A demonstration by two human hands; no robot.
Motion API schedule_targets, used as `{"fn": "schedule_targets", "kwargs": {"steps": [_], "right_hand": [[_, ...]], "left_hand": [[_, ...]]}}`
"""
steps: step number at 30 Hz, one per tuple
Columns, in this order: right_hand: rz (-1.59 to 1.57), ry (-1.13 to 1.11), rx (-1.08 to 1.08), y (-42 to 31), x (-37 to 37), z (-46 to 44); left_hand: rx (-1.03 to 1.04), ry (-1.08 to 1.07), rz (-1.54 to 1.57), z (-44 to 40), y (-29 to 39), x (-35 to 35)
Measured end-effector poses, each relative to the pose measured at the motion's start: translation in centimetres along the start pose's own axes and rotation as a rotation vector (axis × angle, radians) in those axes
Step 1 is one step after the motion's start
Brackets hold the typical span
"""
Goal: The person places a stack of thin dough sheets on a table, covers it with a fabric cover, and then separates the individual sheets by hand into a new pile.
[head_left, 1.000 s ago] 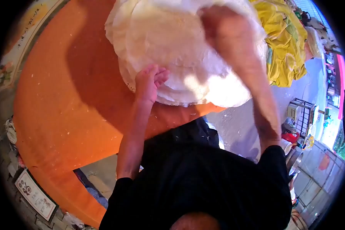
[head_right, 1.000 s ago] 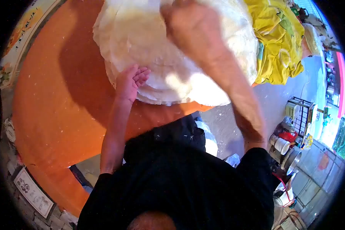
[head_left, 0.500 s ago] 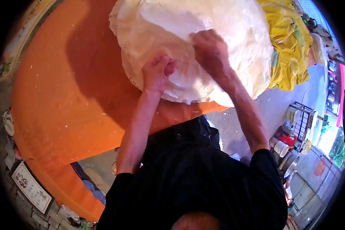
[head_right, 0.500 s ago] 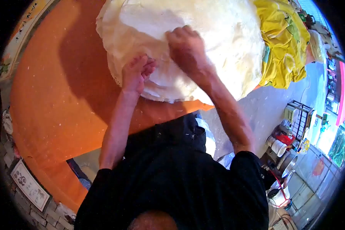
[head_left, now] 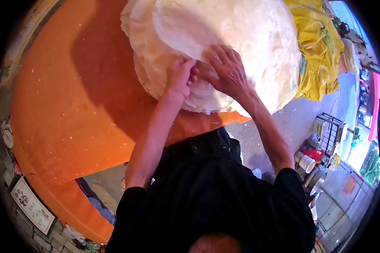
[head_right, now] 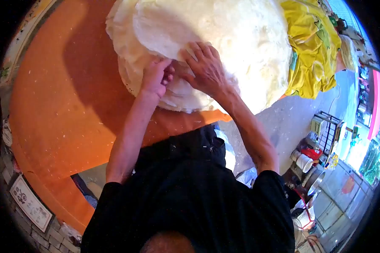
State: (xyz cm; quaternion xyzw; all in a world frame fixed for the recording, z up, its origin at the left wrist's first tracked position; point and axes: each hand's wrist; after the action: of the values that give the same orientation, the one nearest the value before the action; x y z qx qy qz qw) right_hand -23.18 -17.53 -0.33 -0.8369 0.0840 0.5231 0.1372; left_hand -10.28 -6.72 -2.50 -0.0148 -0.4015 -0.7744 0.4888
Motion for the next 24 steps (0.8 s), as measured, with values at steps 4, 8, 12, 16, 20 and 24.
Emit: {"fn": "schedule_targets", "kwargs": {"steps": [4,8,12,16,20,24], "right_hand": [[0.069,-0.004,0.12,0.6,1.1,-0.2],[-0.079,-0.054,0.038,4.8,0.0,-2.2],[-0.466,-0.053,0.878,4.0,-13.0,-9.6],[0.192,0.09,0.04,1.4,-13.4,-7.4],[-0.005,-0.333,0.086,-0.3,-4.2,-0.7],[-0.057,-0.261,0.09,-1.0,-3.0,1.0]], "left_hand": [[0.073,-0.088,0.075,-0.2,0.8,0.9],[0.065,-0.106,0.088,1.0,1.6,0.3],[0.117,0.018,-0.057,4.5,-0.5,-4.2],[0.132,0.145,-0.092,6.1,-3.4,-7.7],[0.06,0.153,0.121,6.9,-2.9,-6.6],[0.1,0.115,0.125,6.3,-3.1,-6.7]]}}
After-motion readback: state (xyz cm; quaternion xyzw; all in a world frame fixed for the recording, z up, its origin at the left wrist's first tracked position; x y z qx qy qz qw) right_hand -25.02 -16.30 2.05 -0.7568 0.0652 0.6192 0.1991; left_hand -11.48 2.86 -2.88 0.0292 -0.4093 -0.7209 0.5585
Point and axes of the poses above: each hand's wrist, its own z-axis away from the middle knuckle, its own x-axis out of the palm, y = z × x, and after that the axes turned 4 degrees about z, right-handed
